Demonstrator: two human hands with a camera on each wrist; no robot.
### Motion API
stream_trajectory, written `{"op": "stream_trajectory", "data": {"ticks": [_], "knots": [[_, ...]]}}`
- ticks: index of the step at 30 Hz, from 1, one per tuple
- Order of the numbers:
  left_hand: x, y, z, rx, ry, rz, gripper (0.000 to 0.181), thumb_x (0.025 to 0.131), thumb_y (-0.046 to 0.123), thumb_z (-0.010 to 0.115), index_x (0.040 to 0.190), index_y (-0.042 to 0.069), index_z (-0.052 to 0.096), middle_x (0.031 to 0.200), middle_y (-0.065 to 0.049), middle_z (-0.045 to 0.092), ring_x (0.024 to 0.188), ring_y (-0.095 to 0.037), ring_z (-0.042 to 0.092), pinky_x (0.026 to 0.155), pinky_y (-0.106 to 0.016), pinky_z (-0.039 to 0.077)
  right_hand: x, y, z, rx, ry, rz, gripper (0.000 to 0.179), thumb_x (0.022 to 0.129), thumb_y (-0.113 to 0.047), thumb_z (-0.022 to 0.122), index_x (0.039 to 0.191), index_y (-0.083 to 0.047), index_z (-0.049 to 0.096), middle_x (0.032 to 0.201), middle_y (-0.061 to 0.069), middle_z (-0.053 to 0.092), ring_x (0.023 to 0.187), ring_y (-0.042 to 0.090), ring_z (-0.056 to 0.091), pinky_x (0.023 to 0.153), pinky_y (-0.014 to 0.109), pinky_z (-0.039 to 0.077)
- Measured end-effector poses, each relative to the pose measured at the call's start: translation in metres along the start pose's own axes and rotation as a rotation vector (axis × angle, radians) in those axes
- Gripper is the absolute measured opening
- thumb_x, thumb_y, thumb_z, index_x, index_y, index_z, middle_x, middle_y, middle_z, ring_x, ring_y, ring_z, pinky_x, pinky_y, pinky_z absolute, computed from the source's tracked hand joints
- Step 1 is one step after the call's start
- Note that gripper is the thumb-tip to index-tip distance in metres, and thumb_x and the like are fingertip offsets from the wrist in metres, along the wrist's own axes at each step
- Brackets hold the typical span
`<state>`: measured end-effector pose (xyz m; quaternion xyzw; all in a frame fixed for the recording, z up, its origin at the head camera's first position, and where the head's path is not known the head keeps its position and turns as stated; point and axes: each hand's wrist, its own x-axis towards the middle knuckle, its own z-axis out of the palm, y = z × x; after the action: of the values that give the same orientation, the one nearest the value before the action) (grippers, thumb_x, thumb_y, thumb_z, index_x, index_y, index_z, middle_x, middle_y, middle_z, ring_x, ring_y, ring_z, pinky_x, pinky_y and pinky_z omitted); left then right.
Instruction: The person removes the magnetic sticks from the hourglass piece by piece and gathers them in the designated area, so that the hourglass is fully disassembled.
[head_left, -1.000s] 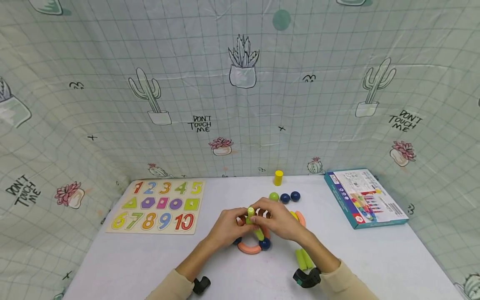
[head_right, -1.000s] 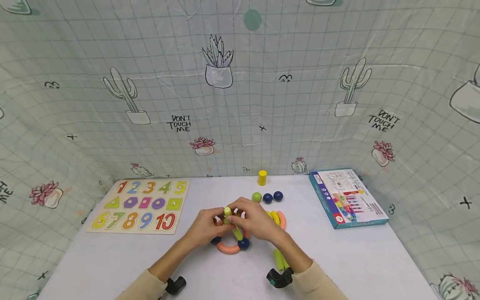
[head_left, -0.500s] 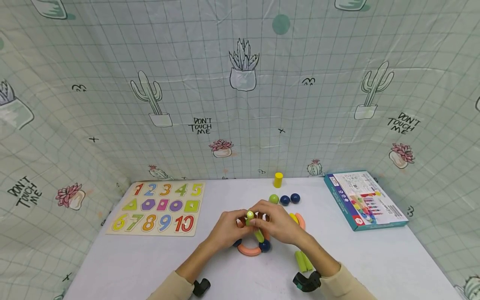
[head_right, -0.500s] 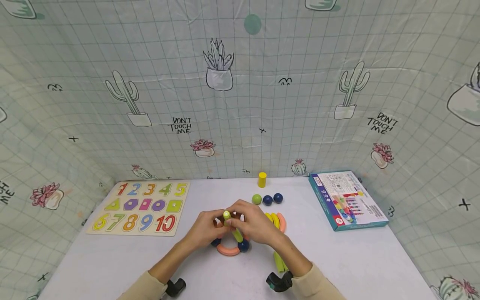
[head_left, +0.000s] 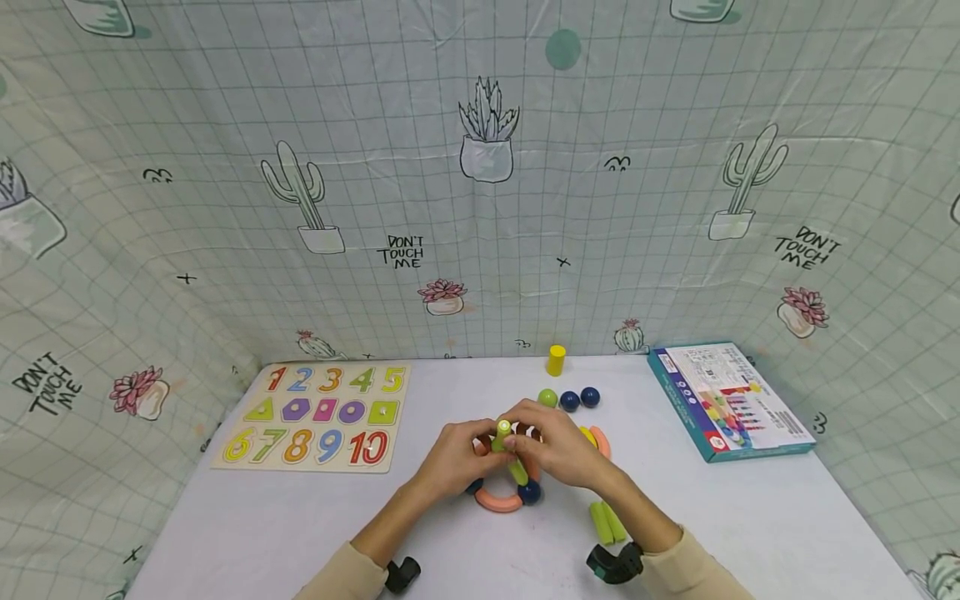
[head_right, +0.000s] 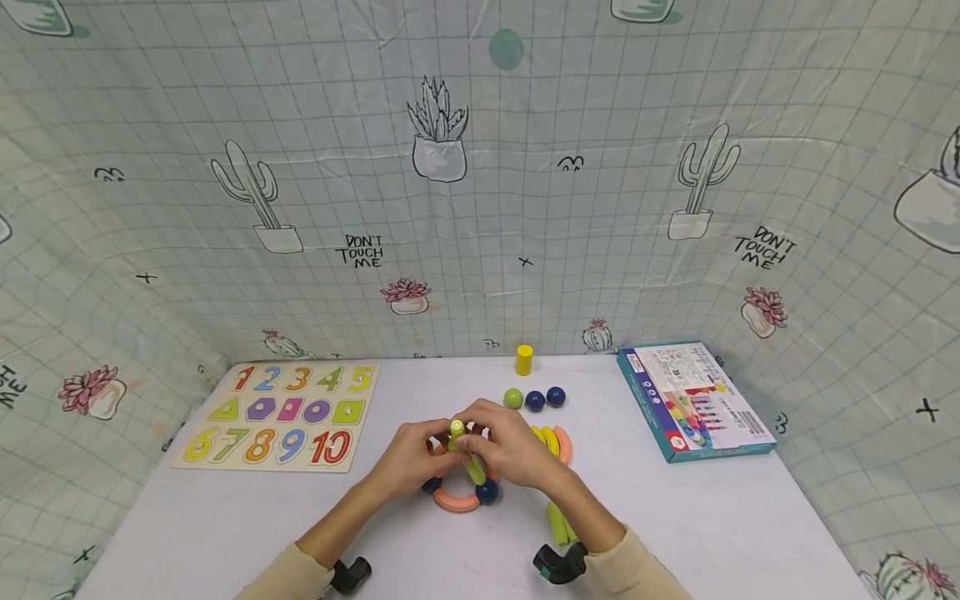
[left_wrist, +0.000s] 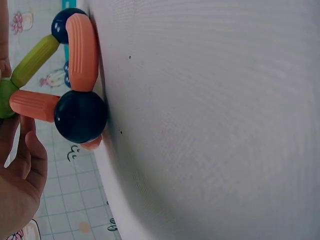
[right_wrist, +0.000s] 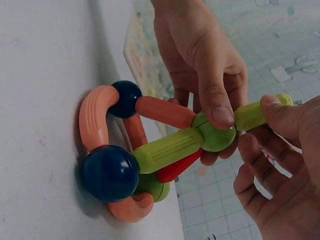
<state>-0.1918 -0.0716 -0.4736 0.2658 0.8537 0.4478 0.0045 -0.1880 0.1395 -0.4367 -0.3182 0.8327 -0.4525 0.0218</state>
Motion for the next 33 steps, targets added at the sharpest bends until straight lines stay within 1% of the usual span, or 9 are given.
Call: {"op": "stream_trajectory", "data": {"ticks": [3, 6, 10, 14, 18, 22, 26, 29, 33], "knots": [[0.001, 0.000, -0.001, -0.003, -0.003, 0.002, 0.032, 0.087, 0.035, 0.080, 0.113, 0.018, 0.074, 0.085, 0.009, 0.068, 0.071, -0.007, 0.056, 0.056, -0.018, 0.041, 0.001, -0.002, -0.007, 0.122, 0.020, 0.015, 0.019, 0.103, -0.022, 0.058, 0.118, -0.014, 0.067, 0.105, -0.002, 0.065, 0.090, 0.020, 0.061, 0.077, 0.029, 0.052], [0.002, 0.000, -0.002, -0.005, -0.001, 0.005, 0.031, 0.087, 0.036, 0.080, 0.112, 0.020, 0.074, 0.087, 0.012, 0.068, 0.074, -0.007, 0.056, 0.058, -0.019, 0.042, 0.003, -0.008, -0.021, 0.252, 0.066, 0.028, 0.020, 0.105, -0.016, 0.054, 0.122, -0.012, 0.064, 0.102, 0.008, 0.064, 0.087, 0.025, 0.060, 0.076, 0.028, 0.051], [0.002, 0.000, -0.003, -0.003, 0.006, 0.009, 0.029, 0.087, 0.037, 0.080, 0.111, 0.023, 0.074, 0.088, 0.014, 0.068, 0.077, -0.010, 0.059, 0.060, -0.020, 0.044, 0.004, -0.011, -0.038, 0.280, 0.103, 0.070, 0.024, 0.104, -0.019, 0.057, 0.126, -0.010, 0.063, 0.102, 0.012, 0.064, 0.086, 0.021, 0.059, 0.075, 0.029, 0.050], [0.001, -0.001, -0.001, -0.001, 0.002, 0.010, 0.028, 0.087, 0.035, 0.080, 0.111, 0.022, 0.075, 0.089, 0.014, 0.069, 0.078, -0.017, 0.062, 0.062, -0.021, 0.045, -0.004, -0.004, -0.050, 0.293, 0.088, 0.109, 0.032, 0.103, -0.018, 0.058, 0.133, -0.006, 0.058, 0.105, 0.013, 0.065, 0.086, 0.022, 0.062, 0.076, 0.031, 0.053], [0.000, -0.001, 0.000, 0.002, 0.001, 0.002, 0.027, 0.087, 0.035, 0.080, 0.110, 0.022, 0.075, 0.088, 0.013, 0.069, 0.077, -0.014, 0.061, 0.060, -0.020, 0.044, -0.014, 0.009, -0.064, 0.273, 0.053, 0.157, 0.037, 0.103, -0.020, 0.059, 0.138, -0.008, 0.053, 0.100, 0.012, 0.068, 0.086, 0.028, 0.064, 0.077, 0.033, 0.054], [-0.001, -0.001, -0.001, -0.005, 0.000, -0.014, 0.026, 0.087, 0.036, 0.080, 0.109, 0.024, 0.074, 0.085, 0.011, 0.068, 0.075, -0.009, 0.058, 0.058, -0.020, 0.042, -0.027, 0.023, -0.079, 0.218, -0.032, 0.266, 0.037, 0.102, -0.027, 0.062, 0.134, -0.012, 0.055, 0.093, 0.009, 0.070, 0.088, 0.039, 0.062, 0.082, 0.042, 0.053], [-0.001, 0.001, -0.001, -0.007, -0.008, -0.023, 0.026, 0.087, 0.036, 0.080, 0.110, 0.026, 0.074, 0.086, 0.012, 0.068, 0.076, -0.009, 0.058, 0.057, -0.019, 0.041, -0.045, 0.034, -0.095, 0.176, -0.188, 0.390, 0.038, 0.100, -0.031, 0.063, 0.131, -0.009, 0.057, 0.090, 0.008, 0.072, 0.091, 0.046, 0.062, 0.078, 0.041, 0.050], [0.000, 0.002, -0.001, -0.009, -0.018, -0.029, 0.026, 0.087, 0.036, 0.080, 0.111, 0.026, 0.074, 0.087, 0.013, 0.068, 0.078, -0.013, 0.059, 0.058, -0.020, 0.041, -0.061, 0.044, -0.104, 0.157, -0.313, 0.453, 0.038, 0.100, -0.030, 0.064, 0.129, -0.005, 0.058, 0.086, 0.011, 0.071, 0.085, 0.045, 0.061, 0.068, 0.034, 0.047], [0.000, 0.002, -0.002, -0.012, -0.025, -0.038, 0.026, 0.087, 0.035, 0.080, 0.111, 0.025, 0.074, 0.089, 0.013, 0.068, 0.080, -0.015, 0.061, 0.060, -0.020, 0.044, -0.082, 0.057, -0.107, 0.175, -0.436, 0.501, 0.035, 0.098, -0.026, 0.066, 0.123, -0.003, 0.061, 0.080, 0.022, 0.066, 0.070, 0.032, 0.057, 0.058, 0.028, 0.041]]}}
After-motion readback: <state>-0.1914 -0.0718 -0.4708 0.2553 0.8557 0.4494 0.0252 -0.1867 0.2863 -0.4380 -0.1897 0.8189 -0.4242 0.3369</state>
